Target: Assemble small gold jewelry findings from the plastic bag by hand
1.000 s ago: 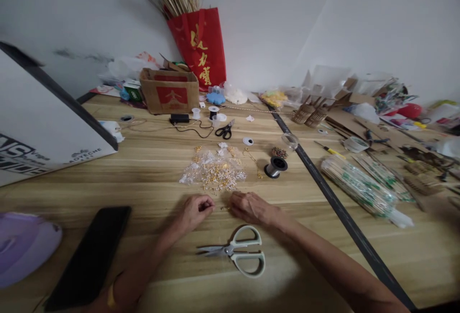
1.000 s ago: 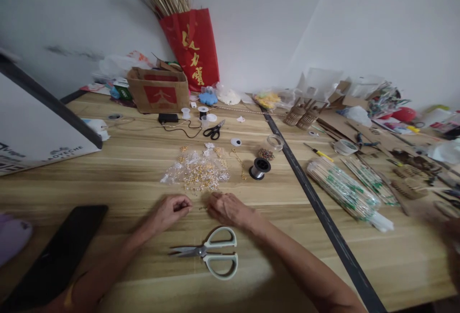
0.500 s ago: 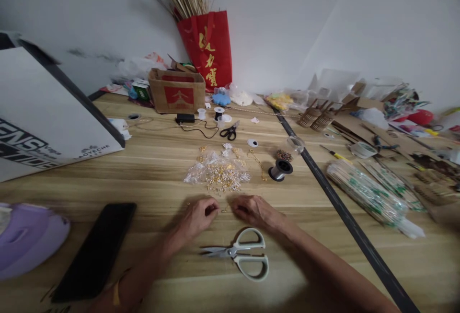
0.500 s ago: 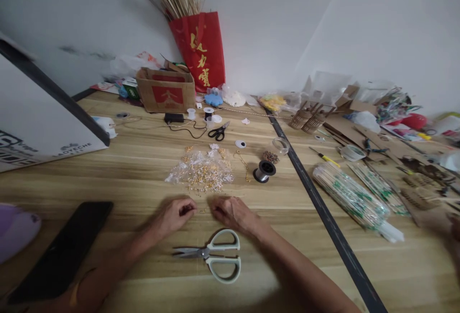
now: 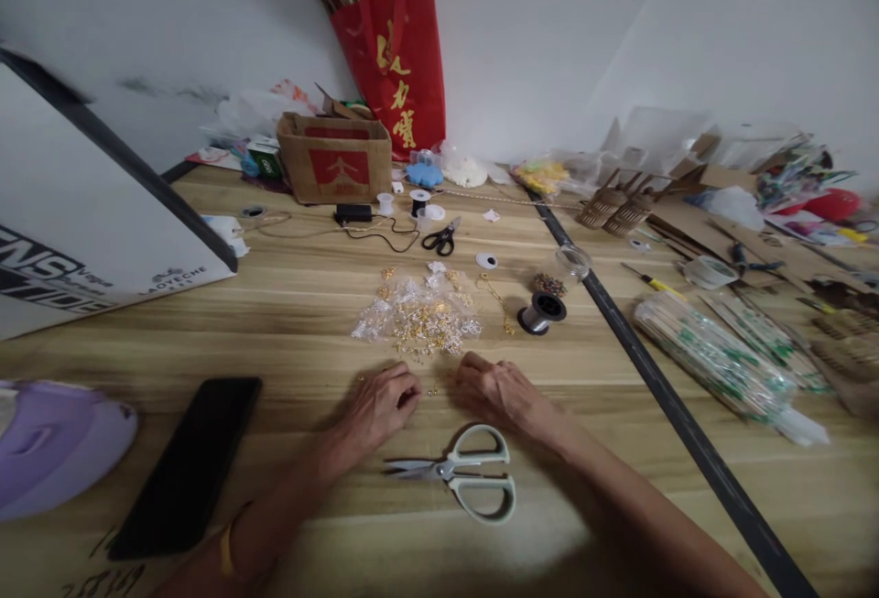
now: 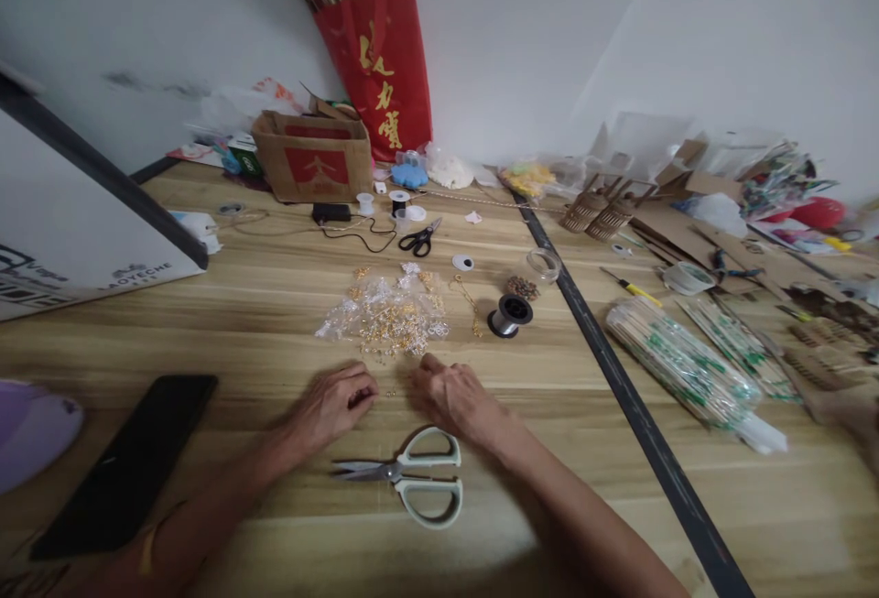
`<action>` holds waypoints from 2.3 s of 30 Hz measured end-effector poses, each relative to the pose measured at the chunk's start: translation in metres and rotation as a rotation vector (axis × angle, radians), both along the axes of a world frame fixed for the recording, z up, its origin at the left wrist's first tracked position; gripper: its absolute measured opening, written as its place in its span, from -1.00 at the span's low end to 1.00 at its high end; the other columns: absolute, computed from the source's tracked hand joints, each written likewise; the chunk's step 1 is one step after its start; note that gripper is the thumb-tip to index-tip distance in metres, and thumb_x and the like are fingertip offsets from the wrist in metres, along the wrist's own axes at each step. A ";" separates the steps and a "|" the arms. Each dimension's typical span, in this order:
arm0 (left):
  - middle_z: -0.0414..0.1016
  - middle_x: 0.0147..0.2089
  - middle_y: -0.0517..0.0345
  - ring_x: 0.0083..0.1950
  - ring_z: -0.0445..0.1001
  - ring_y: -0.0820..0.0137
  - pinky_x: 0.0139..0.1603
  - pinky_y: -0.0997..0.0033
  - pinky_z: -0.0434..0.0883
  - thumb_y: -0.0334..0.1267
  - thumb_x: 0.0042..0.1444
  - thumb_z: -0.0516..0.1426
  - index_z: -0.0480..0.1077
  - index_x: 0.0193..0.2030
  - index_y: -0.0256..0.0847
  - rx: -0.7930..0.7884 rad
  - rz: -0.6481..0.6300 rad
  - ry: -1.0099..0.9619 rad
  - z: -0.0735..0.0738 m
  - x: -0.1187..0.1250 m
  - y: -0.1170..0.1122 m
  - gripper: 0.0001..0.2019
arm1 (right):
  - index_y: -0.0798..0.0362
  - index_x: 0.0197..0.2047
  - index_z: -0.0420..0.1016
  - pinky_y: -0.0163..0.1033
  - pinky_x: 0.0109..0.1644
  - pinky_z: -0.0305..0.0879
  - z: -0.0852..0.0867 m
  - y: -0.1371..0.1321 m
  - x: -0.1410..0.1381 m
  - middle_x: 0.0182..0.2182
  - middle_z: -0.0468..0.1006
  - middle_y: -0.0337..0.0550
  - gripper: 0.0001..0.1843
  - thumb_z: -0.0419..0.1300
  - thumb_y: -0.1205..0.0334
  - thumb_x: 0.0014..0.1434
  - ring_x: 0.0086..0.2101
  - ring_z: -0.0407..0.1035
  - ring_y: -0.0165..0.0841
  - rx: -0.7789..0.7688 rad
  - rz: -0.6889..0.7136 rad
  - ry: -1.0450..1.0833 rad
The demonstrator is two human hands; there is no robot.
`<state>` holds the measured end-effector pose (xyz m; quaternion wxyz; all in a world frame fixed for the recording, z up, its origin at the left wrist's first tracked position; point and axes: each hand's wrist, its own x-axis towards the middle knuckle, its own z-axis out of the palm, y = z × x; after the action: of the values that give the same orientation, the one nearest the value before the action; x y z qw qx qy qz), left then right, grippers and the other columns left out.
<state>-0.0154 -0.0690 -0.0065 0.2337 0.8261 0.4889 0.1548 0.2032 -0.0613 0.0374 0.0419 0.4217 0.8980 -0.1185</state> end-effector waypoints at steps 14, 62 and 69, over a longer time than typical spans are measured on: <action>0.43 -0.37 0.16 -0.32 0.39 0.43 -0.29 0.48 0.24 -0.39 0.11 0.10 0.46 -0.40 -0.25 -0.018 0.007 0.027 0.003 0.000 0.000 -0.88 | 0.11 -0.18 0.38 -0.32 -0.40 0.15 -0.023 0.005 -0.027 -0.22 0.44 -0.03 -0.81 -0.05 0.39 0.28 -0.38 0.39 -0.37 0.048 0.054 -0.155; 0.46 -0.42 0.17 -0.39 0.38 0.47 -0.34 0.52 0.29 -0.41 0.04 0.12 0.50 -0.37 -0.23 -0.050 -0.005 -0.140 -0.005 -0.004 0.003 -0.88 | 0.05 -0.23 0.37 -0.38 -0.37 0.10 -0.035 -0.003 -0.018 -0.43 0.47 -0.21 -0.79 -0.07 0.25 0.34 -0.45 0.34 -0.44 -0.016 0.049 0.370; 0.47 -0.42 0.15 -0.36 0.38 0.44 -0.29 0.48 0.32 -0.41 0.05 0.12 0.49 -0.38 -0.23 -0.030 0.046 -0.207 -0.001 -0.005 0.004 -0.89 | 0.05 -0.18 0.39 -0.38 -0.34 0.13 -0.033 -0.002 -0.018 -0.38 0.51 -0.18 -0.80 -0.04 0.26 0.33 -0.44 0.36 -0.44 -0.009 0.054 0.366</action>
<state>-0.0200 -0.0648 -0.0078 0.2918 0.7905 0.4833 0.2373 0.1854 -0.0629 0.0039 -0.1170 0.3689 0.9010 -0.1960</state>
